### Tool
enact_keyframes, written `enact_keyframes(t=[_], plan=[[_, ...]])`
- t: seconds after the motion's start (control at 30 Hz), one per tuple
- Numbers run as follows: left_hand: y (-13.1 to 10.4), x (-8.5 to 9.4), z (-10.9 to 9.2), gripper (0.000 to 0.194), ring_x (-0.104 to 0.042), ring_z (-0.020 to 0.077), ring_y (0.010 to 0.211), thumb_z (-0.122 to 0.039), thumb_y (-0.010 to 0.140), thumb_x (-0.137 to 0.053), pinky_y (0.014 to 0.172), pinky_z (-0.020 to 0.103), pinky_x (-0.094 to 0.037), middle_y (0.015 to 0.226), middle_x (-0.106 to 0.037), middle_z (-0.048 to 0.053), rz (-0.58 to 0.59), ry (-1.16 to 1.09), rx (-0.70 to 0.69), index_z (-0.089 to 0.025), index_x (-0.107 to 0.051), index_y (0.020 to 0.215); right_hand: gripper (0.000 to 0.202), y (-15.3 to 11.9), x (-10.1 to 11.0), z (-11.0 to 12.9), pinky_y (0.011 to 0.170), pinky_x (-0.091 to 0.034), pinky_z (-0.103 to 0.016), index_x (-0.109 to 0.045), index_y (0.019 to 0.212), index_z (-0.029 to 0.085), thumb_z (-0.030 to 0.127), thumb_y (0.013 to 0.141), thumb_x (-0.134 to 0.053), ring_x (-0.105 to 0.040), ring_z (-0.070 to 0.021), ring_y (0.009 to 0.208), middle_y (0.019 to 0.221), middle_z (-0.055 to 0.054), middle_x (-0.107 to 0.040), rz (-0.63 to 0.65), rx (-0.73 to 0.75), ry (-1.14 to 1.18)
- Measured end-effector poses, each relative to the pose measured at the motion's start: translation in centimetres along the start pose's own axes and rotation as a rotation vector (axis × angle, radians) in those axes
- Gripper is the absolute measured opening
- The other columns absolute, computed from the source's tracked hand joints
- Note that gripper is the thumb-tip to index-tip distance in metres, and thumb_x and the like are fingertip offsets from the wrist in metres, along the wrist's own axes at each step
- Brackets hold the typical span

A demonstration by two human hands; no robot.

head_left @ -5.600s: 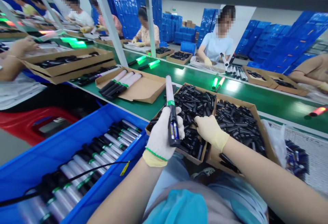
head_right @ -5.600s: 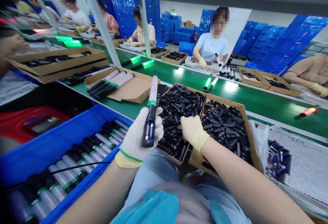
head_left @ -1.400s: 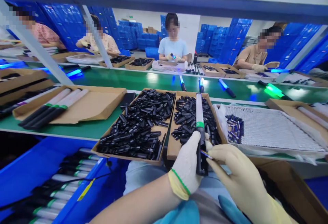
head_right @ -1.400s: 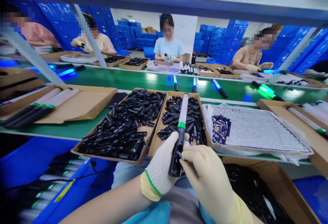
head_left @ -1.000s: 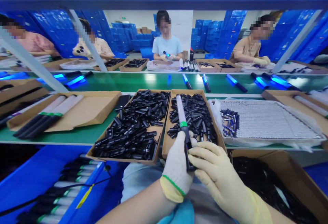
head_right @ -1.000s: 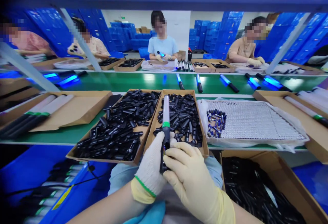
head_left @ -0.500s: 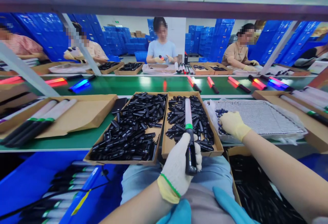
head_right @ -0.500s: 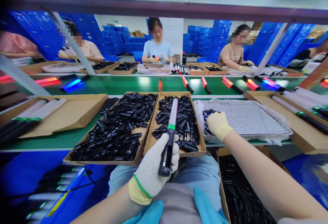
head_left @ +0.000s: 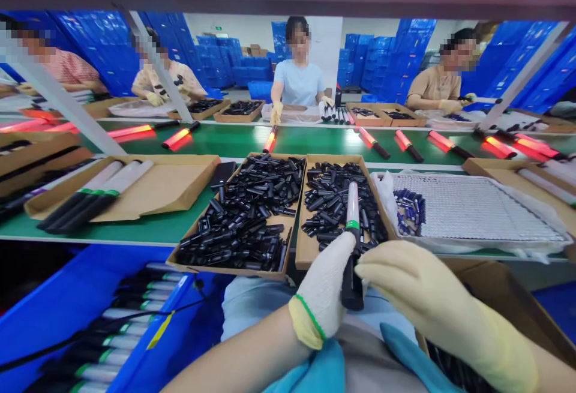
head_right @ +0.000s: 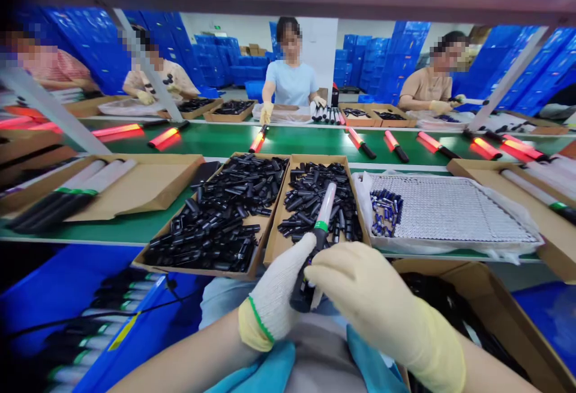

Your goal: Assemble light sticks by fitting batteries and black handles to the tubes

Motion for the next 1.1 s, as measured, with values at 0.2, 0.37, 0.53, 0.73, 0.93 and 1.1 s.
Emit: enact_keyframes(t=[0.2, 0.37, 0.53, 0.73, 0.93, 1.1], plan=[[-0.5, 0.3, -0.4, 0.033, -0.063, 0.0178, 0.093, -0.036, 0.093, -0.057, 0.079, 0.037, -0.056, 0.114, -0.062, 0.008, -0.01, -0.03, 0.007, -0.016, -0.058, 0.119, 0.035, -1.0, -2.3, 3.3, 0.082, -0.054, -0.038, -0.06, 0.121, 0.013, 0.006, 0.094, -0.039, -0.062, -0.0216, 0.104, 0.114, -0.01, -0.069, 0.014, 0.031, -0.063], [-1.3, 0.1, -1.5, 0.029, -0.055, 0.0092, 0.055, -0.041, 0.094, -0.053, 0.044, 0.02, -0.043, 0.078, -0.061, 0.003, -0.006, -0.061, 0.046, -0.013, -0.061, 0.096, 0.034, -3.8, -0.7, -5.9, 0.1, -0.046, -0.041, -0.065, 0.122, 0.023, 0.021, 0.097, -0.042, -0.055, -0.0237, 0.121, 0.132, -0.008, -0.06, 0.01, -0.411, -0.179], [-2.3, -1.3, -0.5, 0.034, -0.05, 0.0071, 0.044, -0.046, 0.091, -0.054, 0.036, 0.017, -0.035, 0.068, -0.057, 0.001, 0.07, -0.037, 0.123, -0.014, -0.057, 0.084, 0.028, -8.2, -1.9, -20.0, 0.083, -0.052, -0.041, -0.074, 0.094, 0.016, 0.027, 0.094, -0.048, -0.067, -0.0275, 0.094, 0.097, -0.011, -0.071, 0.523, -1.062, -0.405], [-2.9, -1.3, 0.7, 0.033, -0.049, 0.0069, 0.042, -0.046, 0.091, -0.054, 0.035, 0.017, -0.035, 0.065, -0.057, 0.001, 0.074, 0.043, 0.155, -0.014, -0.057, 0.083, 0.031, -7.5, -6.2, -22.7, 0.088, -0.051, -0.043, -0.064, 0.106, 0.014, 0.042, 0.094, -0.058, -0.063, -0.0195, 0.096, 0.104, -0.007, -0.066, 0.74, -1.098, -0.446], [-3.2, -1.0, 0.7, 0.038, -0.049, 0.0061, 0.042, -0.049, 0.09, -0.055, 0.036, 0.015, -0.034, 0.064, -0.057, 0.002, 0.083, 0.042, 0.198, -0.012, -0.057, 0.081, 0.029, -7.5, -7.6, -22.9, 0.084, -0.053, -0.039, -0.063, 0.108, 0.014, 0.039, 0.094, -0.058, -0.063, -0.0182, 0.092, 0.106, -0.007, -0.065, 0.777, -1.108, -0.439], [-3.1, -0.4, 0.3, 0.038, -0.05, 0.0063, 0.04, -0.048, 0.092, -0.052, 0.035, 0.016, -0.033, 0.066, -0.06, 0.003, 0.026, 0.046, 0.194, -0.012, -0.058, 0.082, 0.019, -5.0, -4.2, -20.1, 0.079, -0.051, -0.037, -0.065, 0.087, 0.011, 0.027, 0.092, -0.056, -0.063, -0.0222, 0.088, 0.091, -0.013, -0.066, 0.65, -1.003, -0.427]])
Point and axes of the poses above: each hand's wrist, its own y-axis towards the middle knuckle, its own x-axis out of the back of the hand, z = x × y, the point moved 8 cm from there along y, towards the middle knuckle
